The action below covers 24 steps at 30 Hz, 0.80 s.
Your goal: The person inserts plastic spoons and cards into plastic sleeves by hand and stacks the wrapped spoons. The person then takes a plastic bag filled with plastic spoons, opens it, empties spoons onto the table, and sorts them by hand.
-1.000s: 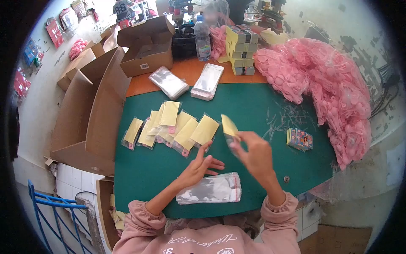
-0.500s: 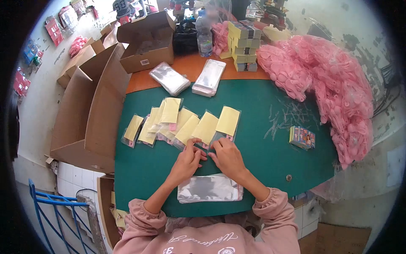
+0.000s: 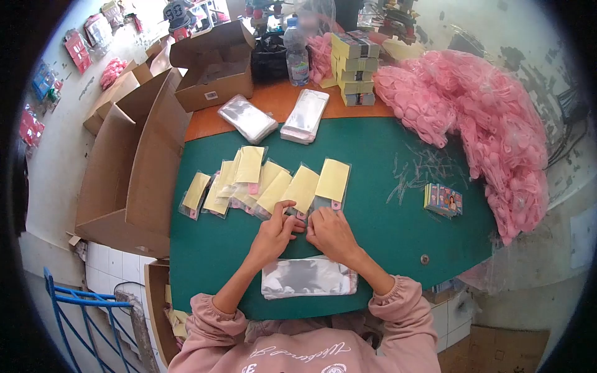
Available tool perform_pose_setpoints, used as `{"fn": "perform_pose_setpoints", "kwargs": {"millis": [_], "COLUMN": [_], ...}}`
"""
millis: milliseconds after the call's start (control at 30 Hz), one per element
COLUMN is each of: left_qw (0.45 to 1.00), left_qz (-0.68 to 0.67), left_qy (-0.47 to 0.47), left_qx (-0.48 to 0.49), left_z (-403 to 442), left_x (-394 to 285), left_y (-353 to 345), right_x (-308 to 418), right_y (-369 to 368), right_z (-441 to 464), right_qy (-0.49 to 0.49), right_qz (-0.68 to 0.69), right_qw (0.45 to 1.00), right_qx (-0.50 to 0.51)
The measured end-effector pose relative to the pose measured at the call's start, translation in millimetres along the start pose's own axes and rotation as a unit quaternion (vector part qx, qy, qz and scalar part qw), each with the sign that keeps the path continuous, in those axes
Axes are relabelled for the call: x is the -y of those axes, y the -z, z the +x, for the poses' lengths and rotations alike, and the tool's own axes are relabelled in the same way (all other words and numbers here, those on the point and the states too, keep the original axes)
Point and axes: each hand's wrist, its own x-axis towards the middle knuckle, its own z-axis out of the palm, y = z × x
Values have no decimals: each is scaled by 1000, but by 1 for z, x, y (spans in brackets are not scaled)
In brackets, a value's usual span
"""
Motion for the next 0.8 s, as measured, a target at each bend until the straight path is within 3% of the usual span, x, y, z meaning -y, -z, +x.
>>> {"fn": "perform_pose_setpoints", "kwargs": {"millis": [133, 200, 333, 367, 400, 467, 533, 600, 633, 700, 800], "left_qw": [985, 950, 955, 973, 986, 980, 973, 966, 966, 935, 934], "left_qz": [-121, -236, -251, -189, -127, -161, -195, -209, -210, -283, -263], "left_qy": [94, 162, 116, 99, 81, 83, 85, 96, 95, 148, 140], "left_qx": [77, 122, 111, 92, 72, 82, 90, 117, 117, 156, 196], "left_z": [7, 9, 11, 13, 14, 13, 14, 13, 11, 9, 8], "left_x": [0, 0, 10, 15, 18, 17, 16, 16, 12, 2, 6], "left_y": [-2, -3, -5, -6, -6, -5, -3, -2, -1, 3, 6], "right_x": [12, 16, 18, 19, 20, 18, -6, -44, -43, -38, -4], "right_y": [12, 15, 12, 14, 20, 39, 77, 116, 120, 123, 80], "right_z": [-5, -9, -16, -17, -18, -19, -10, 0, 2, 12, 0], "right_qy": [68, 83, 156, 154, 159, 164, 45, -43, -43, -29, 2], "right_qz": [-16, -31, -78, -78, -35, 7, 284, 371, 370, 223, 130], "right_qw": [997, 996, 983, 983, 986, 986, 953, 921, 921, 973, 987], "right_qx": [-20, -20, -53, -54, -34, -15, 93, 112, 113, 58, 97]}}
